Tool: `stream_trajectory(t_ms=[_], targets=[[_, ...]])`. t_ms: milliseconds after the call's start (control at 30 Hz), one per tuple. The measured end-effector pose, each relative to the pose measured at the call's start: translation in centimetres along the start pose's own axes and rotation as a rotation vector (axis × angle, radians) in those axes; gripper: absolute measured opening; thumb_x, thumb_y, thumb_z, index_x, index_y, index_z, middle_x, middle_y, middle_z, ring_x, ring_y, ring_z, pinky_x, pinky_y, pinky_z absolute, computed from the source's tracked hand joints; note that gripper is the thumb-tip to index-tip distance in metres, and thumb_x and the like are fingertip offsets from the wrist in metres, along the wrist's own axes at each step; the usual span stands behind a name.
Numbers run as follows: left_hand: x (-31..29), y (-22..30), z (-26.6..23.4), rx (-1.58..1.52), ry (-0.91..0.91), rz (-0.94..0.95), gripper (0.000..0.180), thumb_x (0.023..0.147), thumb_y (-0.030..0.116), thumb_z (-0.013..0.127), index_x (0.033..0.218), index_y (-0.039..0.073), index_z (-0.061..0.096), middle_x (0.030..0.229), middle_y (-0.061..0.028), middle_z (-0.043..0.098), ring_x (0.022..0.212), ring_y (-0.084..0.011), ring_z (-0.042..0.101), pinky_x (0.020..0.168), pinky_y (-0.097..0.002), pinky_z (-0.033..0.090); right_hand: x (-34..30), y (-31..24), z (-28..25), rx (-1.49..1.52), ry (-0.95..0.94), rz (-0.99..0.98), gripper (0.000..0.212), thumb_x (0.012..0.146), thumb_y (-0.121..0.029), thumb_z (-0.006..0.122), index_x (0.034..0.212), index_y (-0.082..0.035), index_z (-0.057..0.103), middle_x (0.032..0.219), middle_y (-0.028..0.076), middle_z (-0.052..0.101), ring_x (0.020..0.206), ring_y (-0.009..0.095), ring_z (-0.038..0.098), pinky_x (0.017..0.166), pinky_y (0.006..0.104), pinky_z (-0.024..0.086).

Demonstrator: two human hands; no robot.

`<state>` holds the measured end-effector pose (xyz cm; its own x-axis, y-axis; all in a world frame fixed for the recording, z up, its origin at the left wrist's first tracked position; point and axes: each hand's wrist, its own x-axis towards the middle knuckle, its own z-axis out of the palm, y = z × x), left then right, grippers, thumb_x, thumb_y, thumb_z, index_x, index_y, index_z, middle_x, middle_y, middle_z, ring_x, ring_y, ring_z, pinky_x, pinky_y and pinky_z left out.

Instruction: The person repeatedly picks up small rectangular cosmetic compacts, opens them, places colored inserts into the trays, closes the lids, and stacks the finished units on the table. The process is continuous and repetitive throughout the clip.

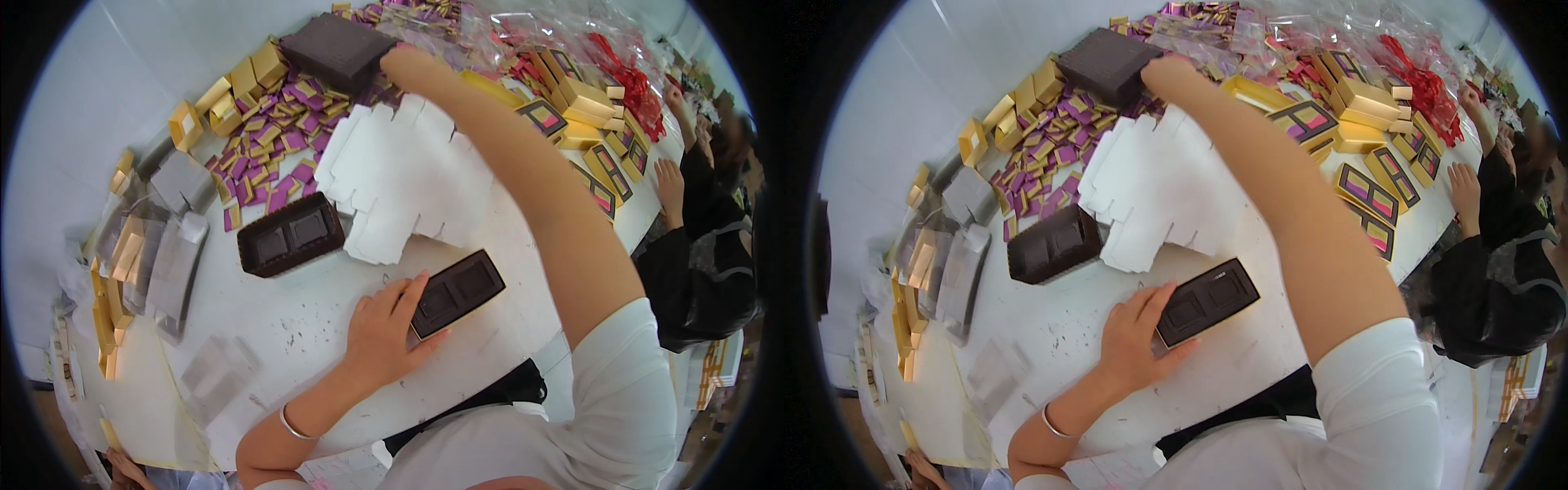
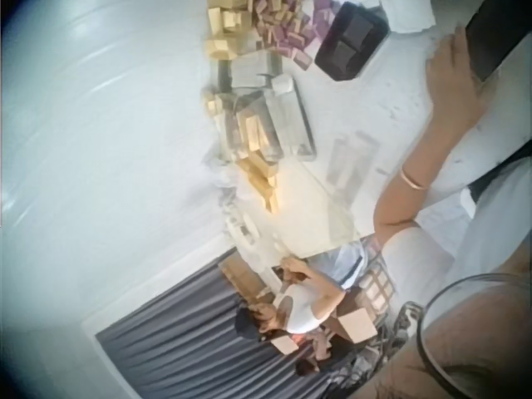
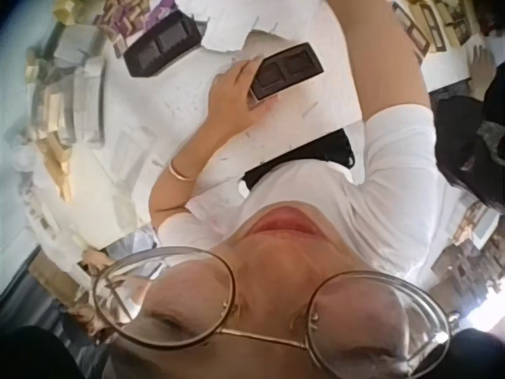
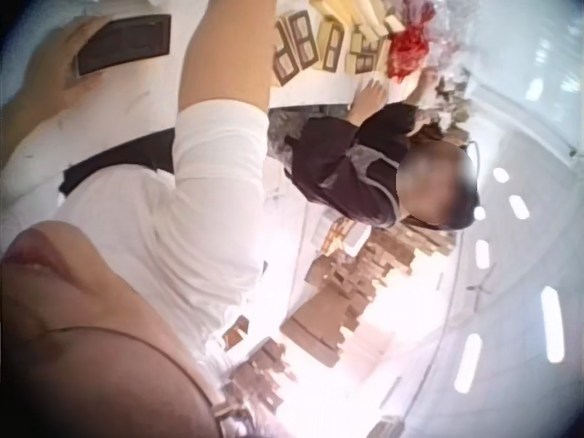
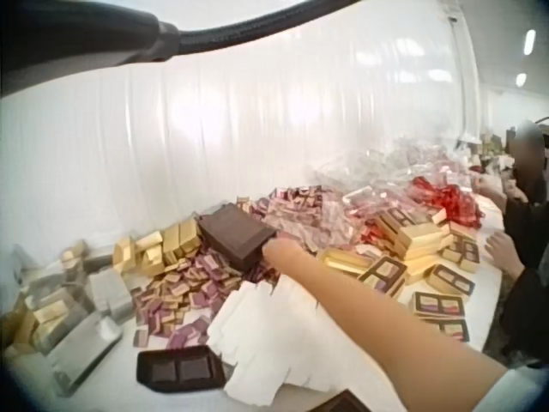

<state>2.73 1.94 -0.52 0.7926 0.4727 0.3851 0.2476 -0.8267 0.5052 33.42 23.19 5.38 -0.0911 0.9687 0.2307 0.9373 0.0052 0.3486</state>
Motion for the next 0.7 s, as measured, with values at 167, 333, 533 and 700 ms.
stream_trajectory(t_ms=[167, 333, 533, 700], targets=[[-0.4, -0.8, 0.6, -0.068, -0.001, -0.017, 0.073, 0.071, 0.037, 0.073, 0.131, 0.005, 0.045, 0.109, -0.0120, 0.054, 0.088, -0.0273, 0.055, 0.073, -0.0363, 0.040, -3.3, 0.6, -8.3, 0.277, -0.054, 0.015, 0.014, 0.076, -0.010, 0.064, 0.079, 0.003, 0.065, 0.075, 0.016, 0.066, 0.060, 0.025, 0.062, 0.056, 0.0332, 0.050], [-0.7, -0.6, -0.1, -0.108, -0.038, -0.079, 0.077, 0.070, 0.035, 0.075, 0.133, 0.005, 0.042, 0.108, -0.0131, 0.056, 0.089, -0.0281, 0.054, 0.076, -0.0375, 0.040, -19.0, -4.3, -12.3, 0.963, 0.121, -0.474, 0.015, 0.075, -0.013, 0.071, 0.090, -0.007, 0.068, 0.083, 0.004, 0.056, 0.080, 0.020, 0.053, 0.073, 0.0293, 0.044], [-0.1, 0.0, -0.4, -0.137, -0.108, -0.065, 0.081, 0.068, 0.035, 0.077, 0.134, 0.006, 0.040, 0.108, -0.0132, 0.056, 0.095, -0.0284, 0.054, 0.078, -0.0382, 0.038, -27.6, -9.1, -7.2, 1.021, 0.137, -0.549, 0.026, 0.069, -0.007, 0.072, 0.095, -0.011, 0.069, 0.082, 0.003, 0.052, 0.080, 0.021, 0.050, 0.074, 0.0344, 0.036], [-0.1, 0.1, -0.3, -0.134, -0.114, -0.036, 0.080, 0.067, 0.033, 0.078, 0.133, 0.006, 0.041, 0.110, -0.0128, 0.056, 0.098, -0.0287, 0.054, 0.080, -0.0380, 0.038, -28.6, -9.9, -8.0, 1.062, 0.128, -0.431, 0.026, 0.071, -0.013, 0.075, 0.095, -0.010, 0.069, 0.090, 0.005, 0.051, 0.083, 0.023, 0.049, 0.075, 0.0359, 0.036]])
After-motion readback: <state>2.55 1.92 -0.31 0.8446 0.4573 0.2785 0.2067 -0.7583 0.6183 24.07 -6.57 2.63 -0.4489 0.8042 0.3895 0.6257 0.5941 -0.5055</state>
